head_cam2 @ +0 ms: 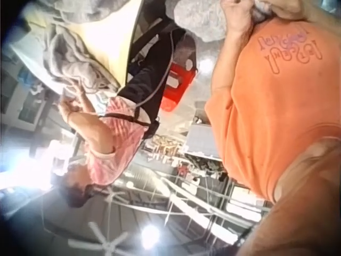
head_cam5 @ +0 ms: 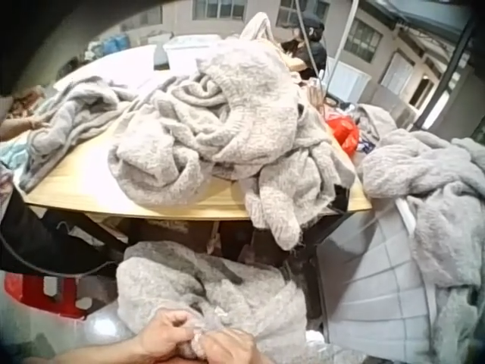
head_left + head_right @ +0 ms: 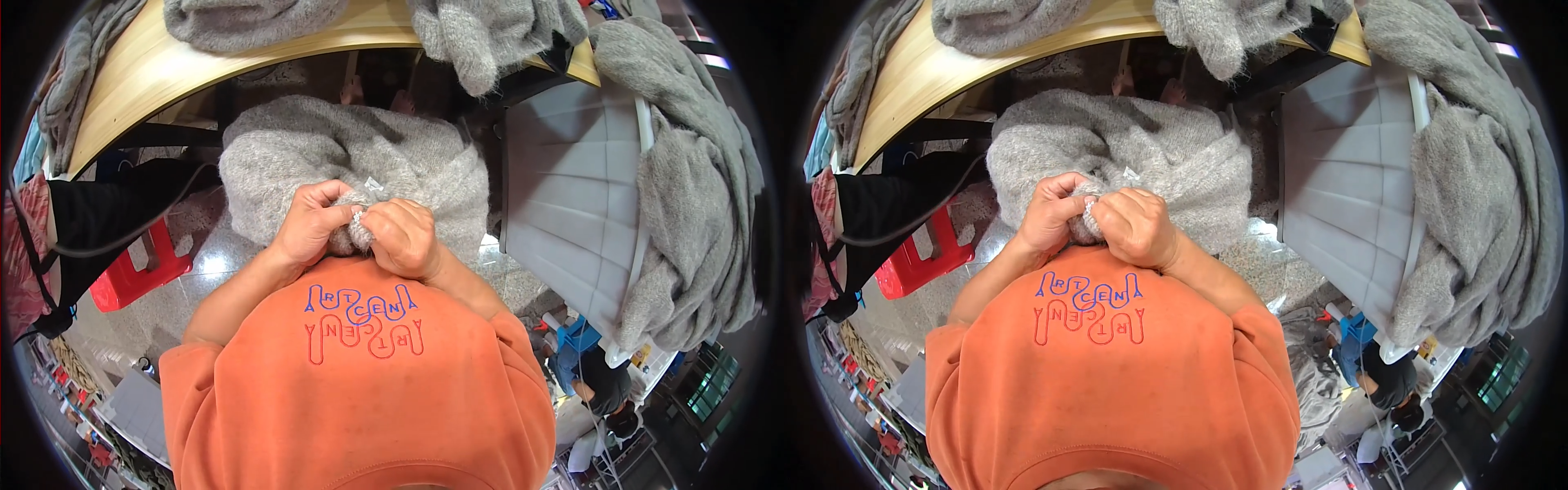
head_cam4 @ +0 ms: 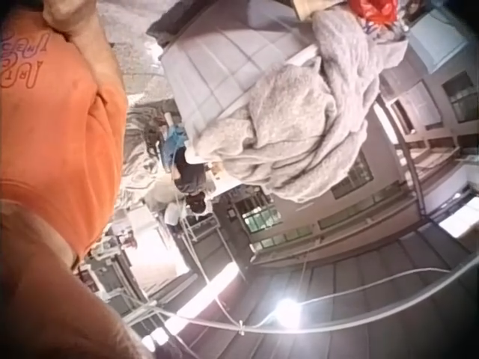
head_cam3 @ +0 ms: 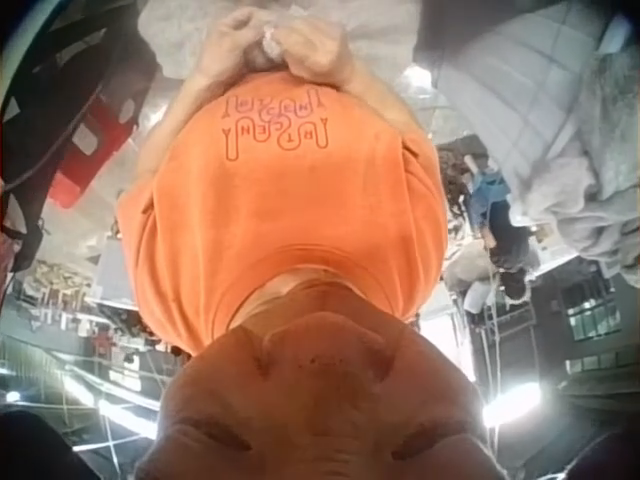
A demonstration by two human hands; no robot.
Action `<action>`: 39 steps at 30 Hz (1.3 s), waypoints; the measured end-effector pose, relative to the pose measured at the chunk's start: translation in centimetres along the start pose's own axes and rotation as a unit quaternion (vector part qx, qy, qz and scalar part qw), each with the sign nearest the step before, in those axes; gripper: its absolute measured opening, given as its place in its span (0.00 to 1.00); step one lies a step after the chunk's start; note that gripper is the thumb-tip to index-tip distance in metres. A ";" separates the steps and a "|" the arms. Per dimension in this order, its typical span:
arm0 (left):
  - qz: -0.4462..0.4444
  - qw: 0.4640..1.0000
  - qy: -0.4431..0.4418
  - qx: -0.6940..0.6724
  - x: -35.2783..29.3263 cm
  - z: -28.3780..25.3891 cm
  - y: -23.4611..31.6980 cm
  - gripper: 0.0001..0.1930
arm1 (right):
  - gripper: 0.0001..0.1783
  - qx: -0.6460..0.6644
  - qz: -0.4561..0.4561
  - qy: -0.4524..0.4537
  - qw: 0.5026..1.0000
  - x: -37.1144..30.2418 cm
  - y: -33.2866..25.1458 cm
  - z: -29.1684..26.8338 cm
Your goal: Inspecting grey fleece garments for defects and folding them into a plastic bin.
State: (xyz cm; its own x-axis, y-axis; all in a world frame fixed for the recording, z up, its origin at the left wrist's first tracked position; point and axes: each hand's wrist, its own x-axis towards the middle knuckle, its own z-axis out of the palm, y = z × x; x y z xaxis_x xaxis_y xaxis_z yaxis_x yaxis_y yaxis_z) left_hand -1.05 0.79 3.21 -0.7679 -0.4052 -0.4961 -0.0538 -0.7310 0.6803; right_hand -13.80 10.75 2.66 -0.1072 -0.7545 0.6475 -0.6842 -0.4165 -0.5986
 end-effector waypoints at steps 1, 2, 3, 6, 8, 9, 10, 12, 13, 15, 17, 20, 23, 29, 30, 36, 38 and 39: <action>0.000 1.000 -0.006 -0.011 -0.1 0.0 0.0 0.03 | 0.15 -0.013 0.005 -0.003 1.000 0.0 0.1 0.1; 0.000 1.000 -0.006 -0.011 -0.1 -0.2 -0.2 0.03 | 0.15 -0.027 0.010 -0.007 1.000 0.0 0.3 0.2; 0.018 1.000 0.012 -0.018 -0.1 -0.4 -0.5 0.03 | 0.15 -0.027 0.009 -0.008 1.000 -0.1 0.4 0.2; 0.039 0.998 0.041 -0.026 -0.2 -0.4 -0.8 0.03 | 0.14 -0.053 0.013 -0.028 0.998 -0.2 0.6 0.3; 0.042 0.997 0.052 -0.028 -0.3 -0.3 -0.8 0.03 | 0.12 -0.056 0.017 -0.048 0.997 -0.1 0.4 0.4; 0.051 0.997 0.052 -0.003 -0.4 -0.2 -0.7 0.03 | 0.12 -0.055 0.017 -0.049 0.997 -0.1 0.3 0.4; 0.060 0.997 0.053 0.022 -0.5 -0.1 -0.7 0.03 | 0.13 -0.070 0.010 -0.034 0.997 -0.2 0.2 0.4; 0.073 0.996 0.041 0.034 -0.5 -0.2 -0.5 0.03 | 0.14 -0.083 0.003 -0.020 0.996 -0.2 0.2 0.6; 0.086 0.995 0.029 0.046 -0.4 -0.2 -0.4 0.03 | 0.11 -0.100 -0.012 0.002 0.995 -0.2 0.3 0.6; 0.083 0.995 0.030 0.038 -0.3 -0.3 -0.8 0.03 | 0.09 -0.117 -0.027 0.023 0.993 -0.2 0.4 0.7; 0.079 0.996 0.031 0.030 -0.2 -0.2 -0.8 0.03 | 0.09 -0.097 -0.013 0.022 0.995 -0.2 0.3 0.6; 0.096 0.994 0.027 0.051 -0.4 0.0 -0.6 0.02 | 0.09 -0.091 -0.003 0.013 0.996 -0.3 0.2 0.5; 0.112 0.987 0.025 0.108 -0.2 -0.9 -1.1 0.01 | 0.16 -0.065 0.028 -0.012 0.997 -0.2 0.5 0.6; 0.119 0.984 0.043 0.125 -0.6 -1.1 -1.2 0.01 | 0.19 0.116 0.114 -0.090 0.983 0.0 1.6 -0.1; 0.111 0.986 0.042 0.117 -0.6 -1.0 -1.2 0.01 | 0.19 0.116 0.114 -0.090 0.983 0.1 1.7 -0.2; 0.139 0.978 0.043 0.151 -0.5 -1.0 -1.2 0.01 | 0.22 0.239 0.232 -0.095 0.938 -0.3 1.6 0.2; 0.145 0.977 0.053 0.146 -0.5 -0.9 -1.4 0.01 | 0.20 0.211 0.309 -0.064 0.925 0.1 0.9 0.4; 0.164 0.969 0.071 0.171 -0.5 -0.8 -1.4 0.01 | 0.20 0.211 0.309 -0.064 0.925 0.0 1.0 0.5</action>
State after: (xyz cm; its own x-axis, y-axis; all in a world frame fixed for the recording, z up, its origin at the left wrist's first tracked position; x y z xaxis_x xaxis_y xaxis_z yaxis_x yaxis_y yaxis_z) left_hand -0.04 1.55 2.06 -0.6852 -0.6742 -0.2757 -0.0484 -0.3355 0.9408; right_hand -14.15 10.08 1.88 -0.2788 -0.9574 0.0748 -0.1755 -0.0258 -0.9841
